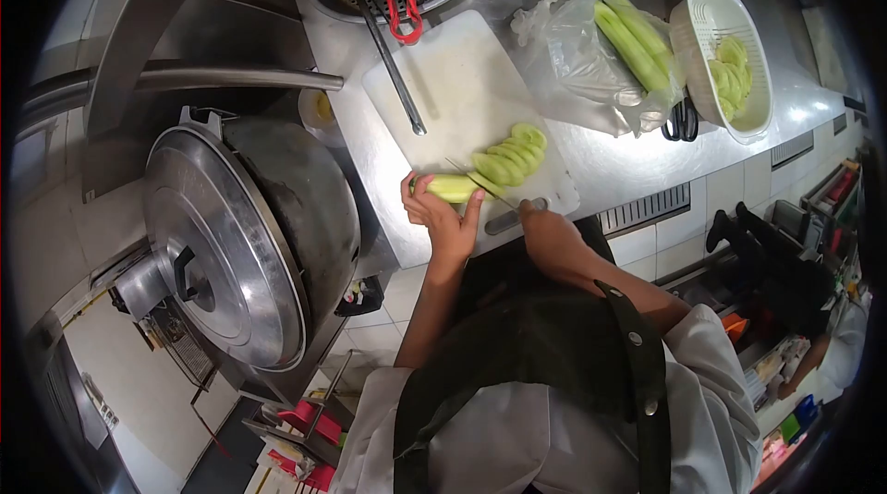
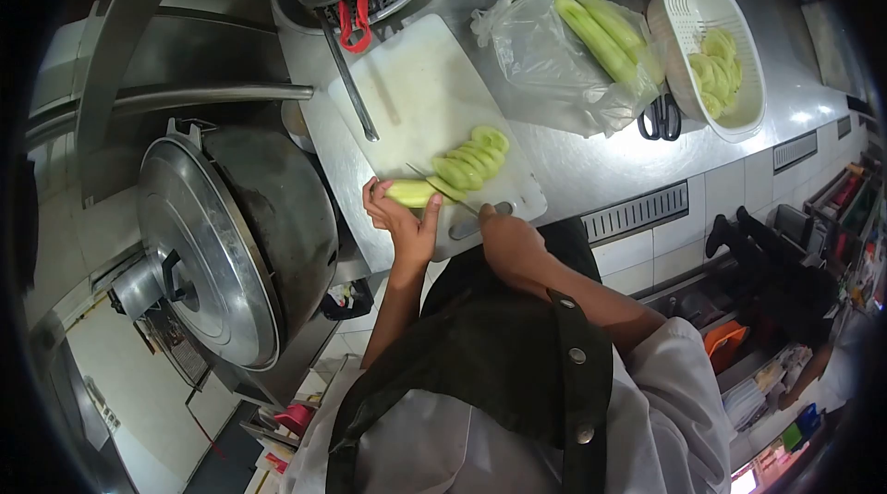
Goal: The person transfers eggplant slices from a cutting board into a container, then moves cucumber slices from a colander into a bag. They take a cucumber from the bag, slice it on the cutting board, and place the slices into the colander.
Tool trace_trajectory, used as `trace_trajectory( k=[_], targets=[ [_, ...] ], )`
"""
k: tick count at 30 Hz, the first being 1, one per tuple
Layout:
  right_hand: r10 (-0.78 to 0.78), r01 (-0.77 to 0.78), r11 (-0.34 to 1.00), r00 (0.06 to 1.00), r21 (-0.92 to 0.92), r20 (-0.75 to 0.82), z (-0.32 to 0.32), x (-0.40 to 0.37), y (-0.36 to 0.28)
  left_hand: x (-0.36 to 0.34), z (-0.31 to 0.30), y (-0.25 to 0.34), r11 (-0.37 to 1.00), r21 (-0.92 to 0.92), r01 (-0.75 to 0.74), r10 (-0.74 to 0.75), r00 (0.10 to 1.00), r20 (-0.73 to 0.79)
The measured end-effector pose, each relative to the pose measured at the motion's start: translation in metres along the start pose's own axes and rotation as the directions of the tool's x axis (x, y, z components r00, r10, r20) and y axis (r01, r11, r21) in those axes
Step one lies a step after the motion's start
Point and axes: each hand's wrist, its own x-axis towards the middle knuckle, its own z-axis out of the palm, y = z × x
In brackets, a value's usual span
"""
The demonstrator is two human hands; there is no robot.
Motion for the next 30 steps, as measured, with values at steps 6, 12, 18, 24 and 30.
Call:
trace_trajectory(
  k=[6,12,18,24,30],
  targets=[
    [-0.192,0.221,0.963,0.964,0.153,-0.182,-0.012,0.003,0.023,0.000,0.002,-0.001,1.000,-0.020,0.014,-0.014,1.000,-0.004],
    [-0.138,0.141,0.990,0.983,0.019,-0.119,-0.014,-0.031,0.008,-0.003,0.004,-0.005,1.000,-0.011,-0.004,0.004,1.000,-0.017],
    [-0.115,0.114,0.993,0.993,-0.022,-0.018,-0.005,-0.029,0.009,-0.002,0.004,-0.003,1.000,-0.008,0.024,-0.024,1.000,-0.013],
    [-0.077,0.078,0.997,0.994,0.018,-0.082,0.017,0.003,0.000,-0.003,0.004,-0.005,1.000,-0.007,-0.015,0.014,1.000,-0.017],
    [-0.171,0.204,0.948,0.974,0.246,-0.149,0.001,0.006,0.021,-0.003,0.007,0.002,1.000,0.026,0.014,-0.013,1.000,-0.019]
  ],
)
